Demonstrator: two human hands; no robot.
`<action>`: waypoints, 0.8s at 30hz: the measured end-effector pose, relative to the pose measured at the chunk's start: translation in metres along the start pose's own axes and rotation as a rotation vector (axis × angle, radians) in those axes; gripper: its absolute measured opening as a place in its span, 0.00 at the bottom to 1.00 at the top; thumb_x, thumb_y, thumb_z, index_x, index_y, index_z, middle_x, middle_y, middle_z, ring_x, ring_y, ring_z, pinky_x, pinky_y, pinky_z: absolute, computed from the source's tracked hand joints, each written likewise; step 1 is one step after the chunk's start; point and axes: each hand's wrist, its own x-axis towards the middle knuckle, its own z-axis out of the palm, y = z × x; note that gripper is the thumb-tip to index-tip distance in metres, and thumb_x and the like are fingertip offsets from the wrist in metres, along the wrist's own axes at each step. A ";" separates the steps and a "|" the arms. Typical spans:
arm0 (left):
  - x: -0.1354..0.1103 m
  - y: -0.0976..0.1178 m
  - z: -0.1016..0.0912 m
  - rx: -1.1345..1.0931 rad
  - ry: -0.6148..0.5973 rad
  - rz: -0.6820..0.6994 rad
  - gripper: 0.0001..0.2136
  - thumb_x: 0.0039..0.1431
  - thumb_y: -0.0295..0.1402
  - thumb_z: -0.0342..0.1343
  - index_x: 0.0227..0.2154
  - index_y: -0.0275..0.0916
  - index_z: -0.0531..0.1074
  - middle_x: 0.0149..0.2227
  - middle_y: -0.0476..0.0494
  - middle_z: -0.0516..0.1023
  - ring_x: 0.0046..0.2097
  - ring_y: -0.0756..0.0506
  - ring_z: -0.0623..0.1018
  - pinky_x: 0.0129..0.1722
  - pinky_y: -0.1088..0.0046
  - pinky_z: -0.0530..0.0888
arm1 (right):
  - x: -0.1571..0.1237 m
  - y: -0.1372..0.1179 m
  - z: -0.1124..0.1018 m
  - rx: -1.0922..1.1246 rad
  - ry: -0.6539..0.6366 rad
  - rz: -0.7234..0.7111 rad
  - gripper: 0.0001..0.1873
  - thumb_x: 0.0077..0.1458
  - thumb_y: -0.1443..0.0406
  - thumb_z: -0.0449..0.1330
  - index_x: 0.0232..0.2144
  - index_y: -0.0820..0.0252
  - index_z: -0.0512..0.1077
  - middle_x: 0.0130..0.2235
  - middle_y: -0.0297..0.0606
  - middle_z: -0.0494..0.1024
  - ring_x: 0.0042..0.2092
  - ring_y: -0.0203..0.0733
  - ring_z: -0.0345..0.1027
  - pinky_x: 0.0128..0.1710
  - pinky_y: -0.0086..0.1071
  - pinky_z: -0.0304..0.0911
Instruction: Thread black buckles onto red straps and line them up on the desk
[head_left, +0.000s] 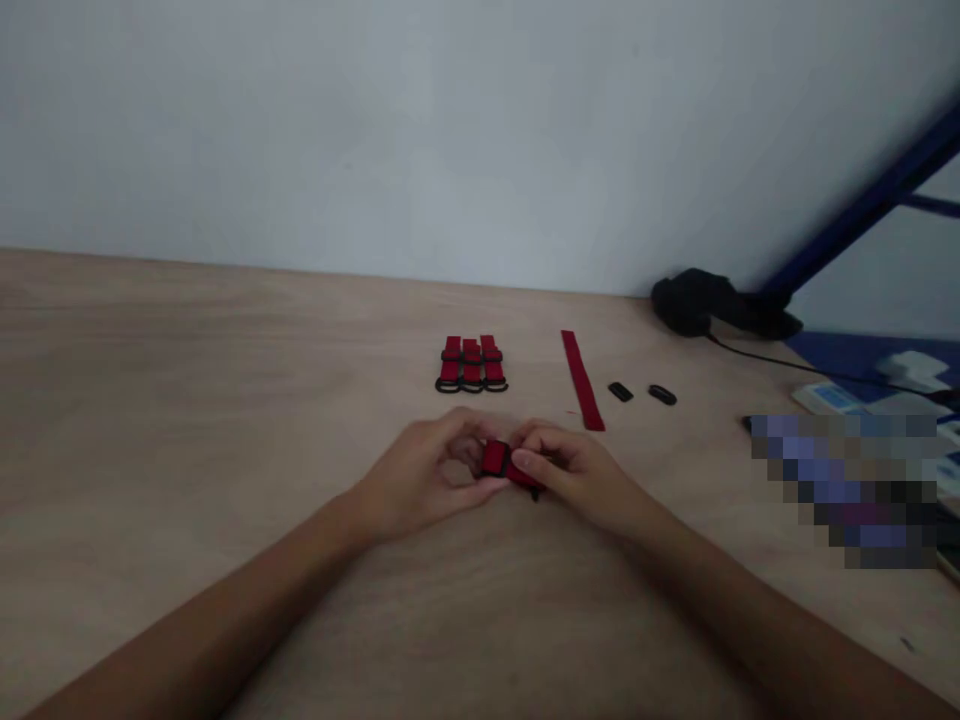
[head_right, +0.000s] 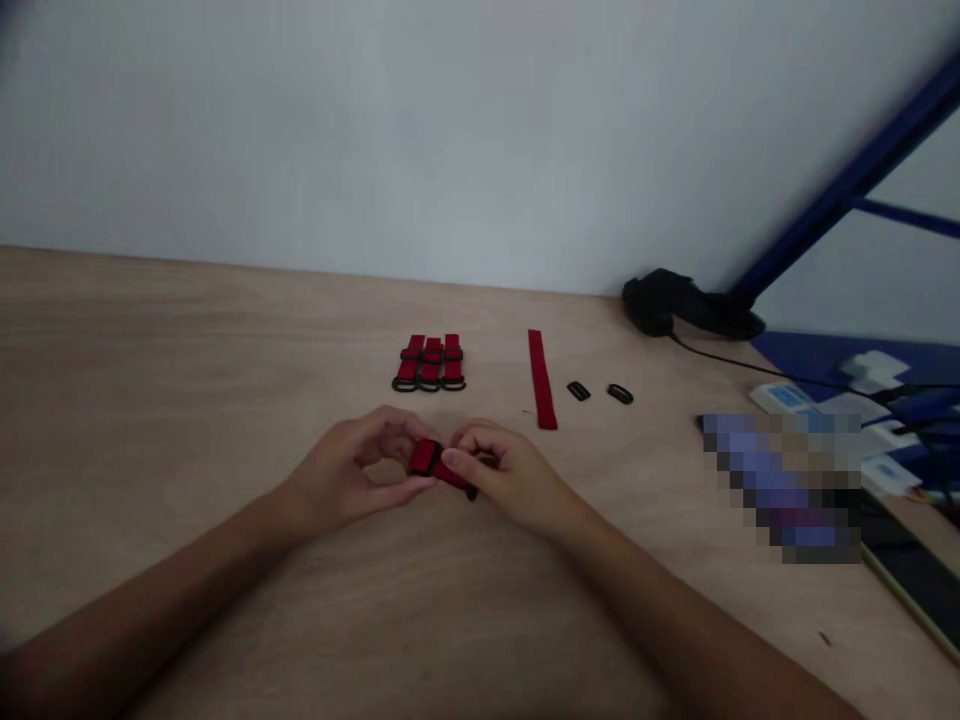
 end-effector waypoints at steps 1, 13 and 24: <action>-0.001 -0.001 0.000 -0.012 0.006 -0.027 0.15 0.56 0.33 0.61 0.45 0.38 0.68 0.39 0.45 0.78 0.37 0.48 0.79 0.38 0.72 0.77 | -0.001 0.001 0.001 -0.021 0.024 0.010 0.16 0.59 0.59 0.57 0.22 0.59 0.65 0.31 0.35 0.71 0.32 0.36 0.65 0.32 0.29 0.62; -0.003 -0.001 0.003 -0.228 -0.013 -0.163 0.17 0.53 0.34 0.64 0.38 0.41 0.60 0.37 0.46 0.80 0.36 0.47 0.81 0.33 0.73 0.77 | -0.011 -0.010 -0.003 -0.386 0.099 -0.369 0.16 0.50 0.70 0.62 0.42 0.55 0.68 0.40 0.39 0.75 0.42 0.43 0.71 0.41 0.35 0.67; -0.001 0.002 0.001 -0.034 -0.101 -0.073 0.18 0.55 0.35 0.63 0.48 0.40 0.69 0.37 0.46 0.78 0.35 0.49 0.77 0.35 0.74 0.74 | -0.009 0.000 0.003 -0.665 0.399 -0.422 0.08 0.54 0.72 0.58 0.34 0.57 0.75 0.34 0.41 0.69 0.36 0.42 0.65 0.33 0.35 0.64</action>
